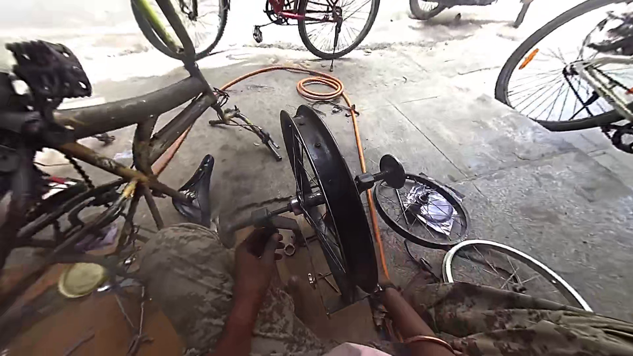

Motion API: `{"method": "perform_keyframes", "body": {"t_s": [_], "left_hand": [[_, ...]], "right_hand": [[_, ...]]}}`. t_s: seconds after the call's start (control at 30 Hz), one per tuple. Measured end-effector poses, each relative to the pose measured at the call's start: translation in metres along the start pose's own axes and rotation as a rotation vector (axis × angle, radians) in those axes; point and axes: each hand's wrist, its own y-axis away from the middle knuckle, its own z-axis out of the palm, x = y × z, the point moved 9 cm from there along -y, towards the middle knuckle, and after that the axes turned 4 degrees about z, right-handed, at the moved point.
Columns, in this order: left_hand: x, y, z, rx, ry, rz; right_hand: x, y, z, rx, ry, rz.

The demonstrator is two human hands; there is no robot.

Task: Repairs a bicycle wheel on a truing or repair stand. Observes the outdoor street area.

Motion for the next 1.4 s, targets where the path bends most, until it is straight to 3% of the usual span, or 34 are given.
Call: {"method": "perform_keyframes", "body": {"t_s": [0.03,0.1,0.17,0.23,0.3,0.4,0.57,0.67,0.83,0.93,1.03,1.1,1.23,1.3,1.4], "left_hand": [[-0.004,-0.003,0.001,-0.041,-0.095,-0.049],[-0.019,-0.008,0.017,-0.295,-0.498,-0.140],[-0.047,-0.011,0.043,-0.573,-0.862,-0.258],[-0.077,-0.019,0.066,-0.694,-1.054,-0.336],[-0.105,-0.034,0.085,-0.642,-1.100,-0.347],[-0.144,-0.057,0.098,-0.455,-1.035,-0.287],[-0.177,-0.065,0.112,-0.410,-0.948,-0.318],[-0.174,-0.060,0.117,-0.424,-0.904,-0.321],[-0.156,-0.051,0.119,-0.602,-0.984,-0.238],[-0.120,-0.033,0.113,-0.795,-1.103,-0.167],[-0.077,-0.018,0.091,-0.883,-1.196,-0.169],[-0.054,-0.013,0.060,-0.833,-1.074,-0.224],[-0.038,-0.002,0.028,-0.622,-0.403,-0.299],[-0.028,0.007,0.028,-0.514,-0.322,-0.210],[-0.028,0.030,0.035,-0.509,-0.340,-0.139]], "right_hand": [[-0.013,0.026,0.006,-0.097,0.017,0.059],[-0.026,0.060,0.003,-0.216,0.038,0.174],[-0.007,0.032,0.009,-0.211,0.111,0.149],[0.032,-0.032,0.021,-0.005,0.051,0.000],[0.043,-0.048,0.012,0.040,-0.101,-0.018],[-0.002,-0.028,-0.025,0.036,-0.360,-0.114],[-0.089,0.057,-0.083,-0.134,-0.476,-0.686],[-0.144,0.100,-0.098,-0.253,-0.493,-0.918],[-0.214,0.147,-0.116,-0.097,-0.337,-1.027],[-0.194,0.143,-0.107,-0.222,-0.227,-1.010],[-0.138,0.139,-0.083,-0.441,0.167,-0.904],[-0.111,0.130,-0.078,-0.527,0.257,-0.825],[-0.103,0.121,-0.081,-0.421,0.195,-0.777],[-0.111,0.123,-0.078,-0.366,0.169,-0.817],[-0.113,0.128,-0.074,-0.303,0.130,-0.862]]}}
